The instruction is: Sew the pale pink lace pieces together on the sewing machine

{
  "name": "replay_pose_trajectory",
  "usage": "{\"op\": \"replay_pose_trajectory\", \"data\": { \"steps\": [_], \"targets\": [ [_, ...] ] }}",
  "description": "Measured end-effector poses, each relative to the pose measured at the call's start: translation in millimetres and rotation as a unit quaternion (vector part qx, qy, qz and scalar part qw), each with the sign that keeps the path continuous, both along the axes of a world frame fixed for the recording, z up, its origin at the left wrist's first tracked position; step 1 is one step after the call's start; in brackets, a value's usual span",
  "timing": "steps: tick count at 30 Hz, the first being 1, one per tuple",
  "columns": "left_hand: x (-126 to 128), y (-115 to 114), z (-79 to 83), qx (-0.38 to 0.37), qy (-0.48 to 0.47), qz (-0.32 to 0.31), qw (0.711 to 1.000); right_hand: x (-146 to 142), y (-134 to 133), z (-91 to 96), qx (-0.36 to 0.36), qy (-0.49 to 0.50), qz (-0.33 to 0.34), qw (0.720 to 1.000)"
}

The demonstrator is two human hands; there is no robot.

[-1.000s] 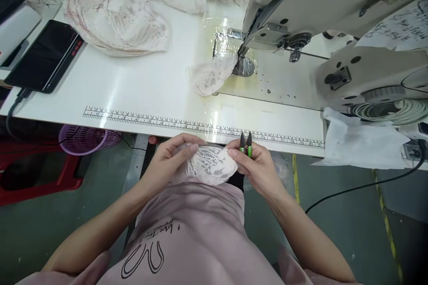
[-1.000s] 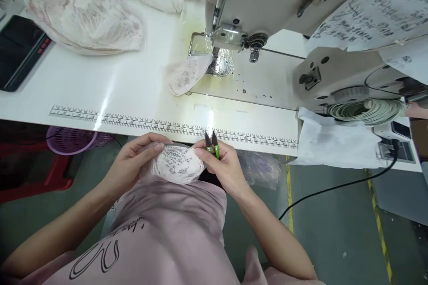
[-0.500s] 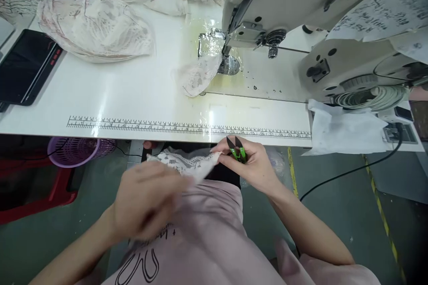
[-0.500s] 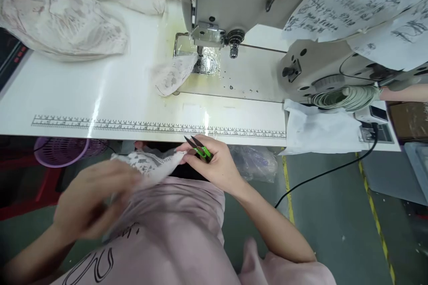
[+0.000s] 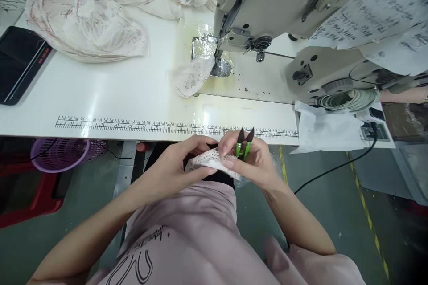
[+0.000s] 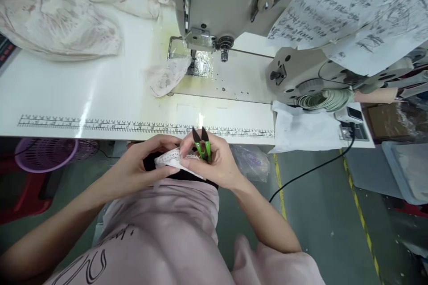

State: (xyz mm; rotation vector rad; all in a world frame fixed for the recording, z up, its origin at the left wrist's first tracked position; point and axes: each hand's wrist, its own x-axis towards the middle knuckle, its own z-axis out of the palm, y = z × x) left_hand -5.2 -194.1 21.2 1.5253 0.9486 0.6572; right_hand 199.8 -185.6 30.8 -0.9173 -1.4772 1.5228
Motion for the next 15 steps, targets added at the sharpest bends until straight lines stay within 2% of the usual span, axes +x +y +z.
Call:
{"op": "replay_pose_trajectory", "data": {
  "steps": [4,7,12,15],
  "targets": [
    [-6,-3,-12.3,0.005,0.032,0.067,0.997,10,3,1.3,0.041,-0.018,-0.011,0.999],
    [-7,-4,-15.4,0.016,0.084,0.075,0.994,14,2,2.2,0.056,-0.036,-0.027,0.997],
    [7,1,-7.8,-0.071,-0.064,0.029,0.995,9,-4,7.5,-0.012,-0.109,-0.05,0.993],
    [13,5,-5.6,-0.105,-0.098,0.034,0.989,5,-5,10.3,-0.027,-0.105,-0.076,0.991]
  ]
}}
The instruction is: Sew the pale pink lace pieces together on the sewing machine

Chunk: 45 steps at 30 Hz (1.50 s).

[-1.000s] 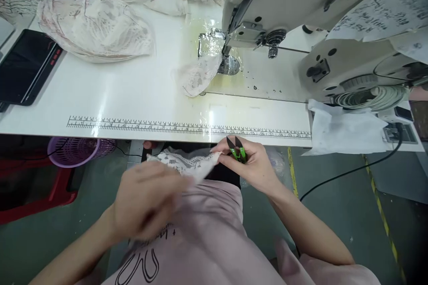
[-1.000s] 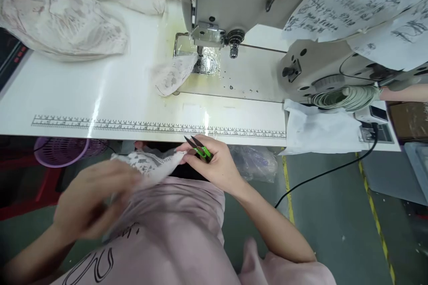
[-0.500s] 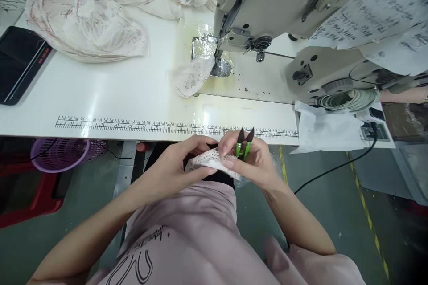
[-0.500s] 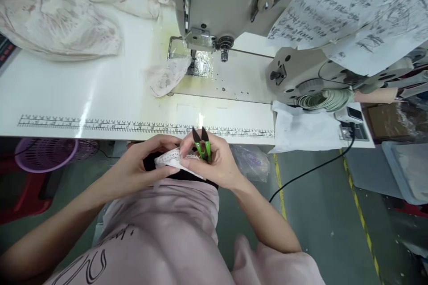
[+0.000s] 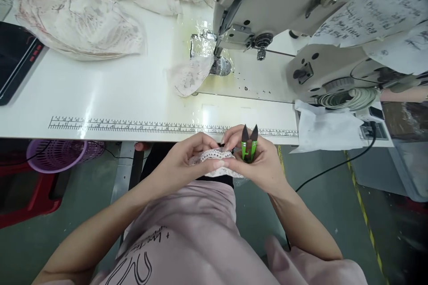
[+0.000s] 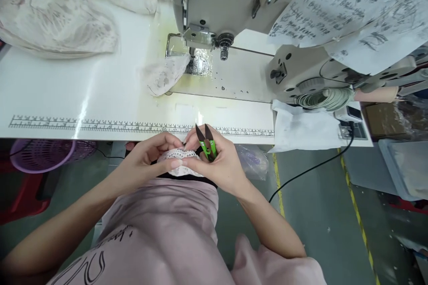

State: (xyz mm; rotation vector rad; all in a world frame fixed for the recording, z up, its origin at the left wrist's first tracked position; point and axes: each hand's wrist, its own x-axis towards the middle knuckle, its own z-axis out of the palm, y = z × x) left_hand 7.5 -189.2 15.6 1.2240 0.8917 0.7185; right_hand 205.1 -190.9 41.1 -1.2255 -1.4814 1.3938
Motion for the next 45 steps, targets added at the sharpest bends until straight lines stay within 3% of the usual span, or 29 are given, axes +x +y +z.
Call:
{"op": "replay_pose_trajectory", "data": {
  "steps": [8,14,19,24,29,37,45],
  "targets": [
    [-6,1,-5.5,-0.033,0.029,0.016,0.999,-1,2,-3.9,-0.014,0.012,-0.034,0.999],
    [0,-1,-3.8,-0.027,0.042,0.044,0.998,-5,3,-7.7,0.064,-0.064,-0.021,0.996],
    [-2,2,-6.3,-0.085,0.015,0.067,0.994,2,0,-6.7,0.085,-0.128,-0.021,0.988],
    [-5,2,-8.6,-0.148,-0.027,0.094,0.984,8,-4,-11.6,0.202,-0.255,0.021,0.945],
    [-6,1,-5.8,-0.155,-0.035,0.094,0.983,9,-6,-19.3,0.292,-0.322,0.018,0.901],
    [-6,0,-2.3,-0.155,-0.031,0.095,0.983,8,-7,-21.4,0.334,-0.347,0.01,0.876],
    [-6,0,-5.2,-0.16,-0.035,0.097,0.982,7,-8,-20.2,0.346,-0.348,0.001,0.871]
  ]
}}
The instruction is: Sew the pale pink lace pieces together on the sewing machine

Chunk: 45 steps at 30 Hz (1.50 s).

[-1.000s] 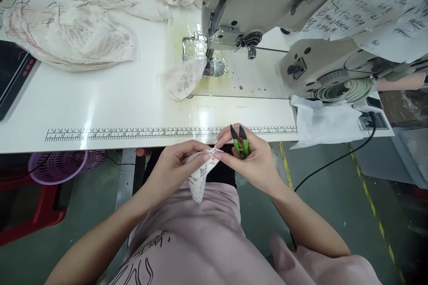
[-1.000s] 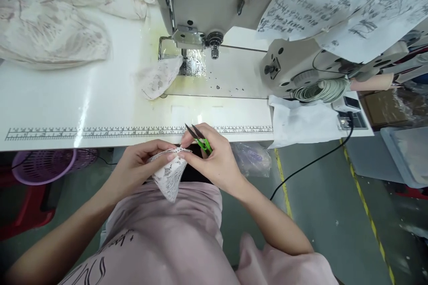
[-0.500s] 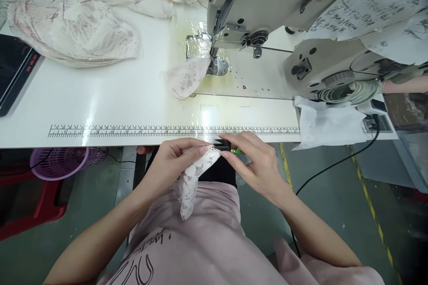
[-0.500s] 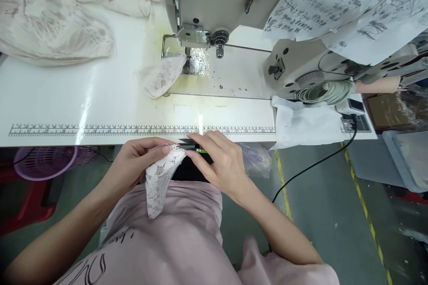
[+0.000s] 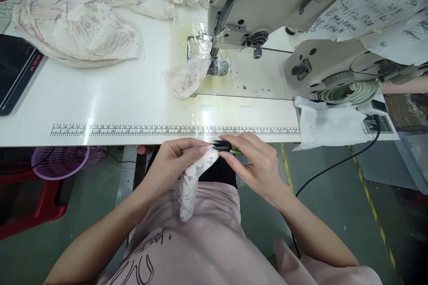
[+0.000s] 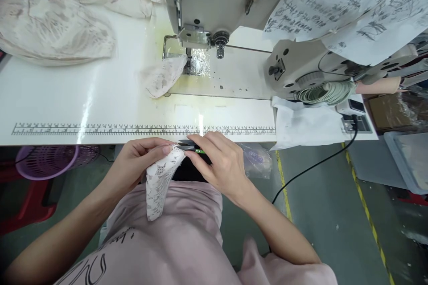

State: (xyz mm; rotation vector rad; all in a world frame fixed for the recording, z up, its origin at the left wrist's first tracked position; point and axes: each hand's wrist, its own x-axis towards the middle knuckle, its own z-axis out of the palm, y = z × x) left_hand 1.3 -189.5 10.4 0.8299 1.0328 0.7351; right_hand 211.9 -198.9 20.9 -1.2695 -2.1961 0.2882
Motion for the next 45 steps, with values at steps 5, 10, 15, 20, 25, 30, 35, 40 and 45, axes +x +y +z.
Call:
{"op": "replay_pose_trajectory", "data": {
  "steps": [5,10,15,20,25,30,35,40,45],
  "targets": [
    [-0.1,-1.2,0.3,0.001,-0.006,-0.002,1.0,0.1,0.0,-0.9,0.012,0.003,-0.001,1.0],
    [0.0,-2.0,3.1,0.006,-0.01,-0.001,1.0,-0.1,-0.1,-2.0,0.013,-0.003,0.0,1.0],
    [0.8,-2.1,3.1,0.001,-0.012,0.001,1.0,-0.7,-0.4,-1.3,0.016,-0.006,0.0,1.0],
    [1.2,-2.5,1.2,-0.003,-0.013,0.002,1.0,-1.6,-0.6,-1.1,0.017,-0.006,0.001,1.0],
    [1.5,-2.0,0.9,-0.005,-0.01,0.006,1.0,-1.6,-1.3,-0.7,0.019,-0.011,0.0,1.0],
    [1.0,-3.0,1.6,-0.001,0.006,0.008,1.0,-1.7,-1.3,0.0,0.027,-0.021,-0.001,0.999],
    [0.7,-4.4,0.5,0.01,0.024,0.007,1.0,-2.0,-1.5,0.2,0.026,-0.025,-0.005,0.999],
    [1.0,-5.0,0.2,0.008,0.018,0.005,1.0,-1.2,-2.0,-1.5,0.032,-0.023,-0.002,0.999],
    [3.0,-5.6,1.9,0.029,0.026,0.008,0.999,0.1,-2.0,-2.9,0.06,-0.036,-0.001,0.998]
  ]
}}
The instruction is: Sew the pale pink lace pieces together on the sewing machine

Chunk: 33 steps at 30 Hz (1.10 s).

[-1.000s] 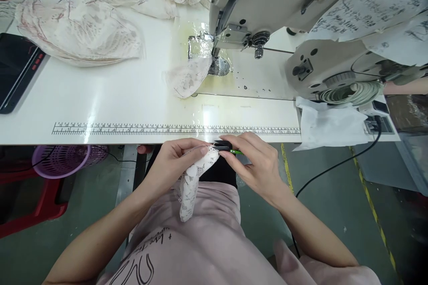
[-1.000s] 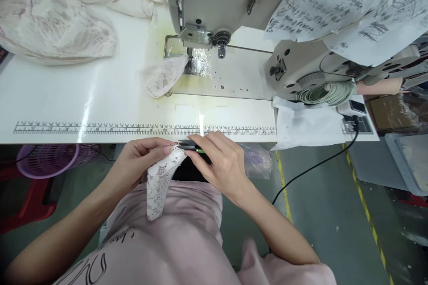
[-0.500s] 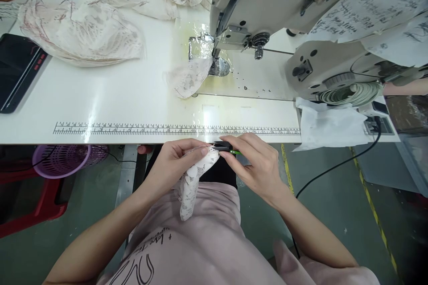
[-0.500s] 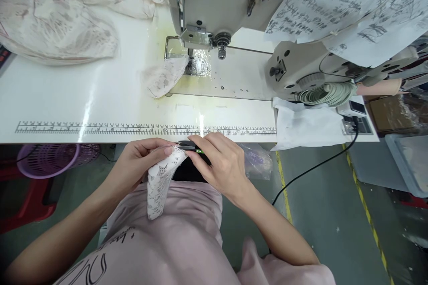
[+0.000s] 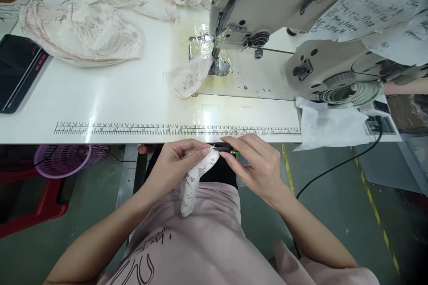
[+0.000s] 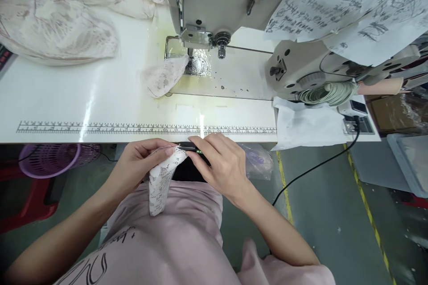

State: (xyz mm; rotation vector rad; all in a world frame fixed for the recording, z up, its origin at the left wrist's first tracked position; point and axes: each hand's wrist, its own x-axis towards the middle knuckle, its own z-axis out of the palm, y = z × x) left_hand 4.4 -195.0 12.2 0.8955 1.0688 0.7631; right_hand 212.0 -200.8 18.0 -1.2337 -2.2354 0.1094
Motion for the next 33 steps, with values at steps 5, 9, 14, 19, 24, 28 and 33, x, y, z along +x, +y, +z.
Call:
{"op": "replay_pose_trajectory", "data": {
  "steps": [5,9,14,19,24,28,33],
  "targets": [
    [0.0,-0.2,0.4,0.011,0.019,-0.002,1.0,0.5,-0.5,0.9,0.001,-0.008,-0.003,1.0],
    [-0.2,0.2,0.7,0.008,0.019,-0.005,1.0,0.3,-1.2,0.2,-0.003,0.001,0.0,1.0],
    [1.2,0.3,-0.4,0.008,0.021,-0.002,1.0,0.0,-1.8,-0.9,-0.023,0.026,0.003,0.999],
    [2.3,0.1,0.6,0.008,0.022,-0.011,1.0,0.1,-2.2,-2.1,-0.041,0.04,0.005,0.998],
    [2.6,-1.2,2.7,0.026,0.045,-0.009,0.999,-0.9,-2.0,-2.3,-0.035,0.035,0.005,0.999],
    [3.4,-1.3,3.6,0.031,0.059,-0.013,0.998,-2.4,-2.2,1.6,-0.095,0.138,0.041,0.985],
    [5.0,-0.9,5.0,0.033,0.067,0.006,0.997,-3.5,-2.7,5.6,-0.12,0.223,0.054,0.966]
  ]
}}
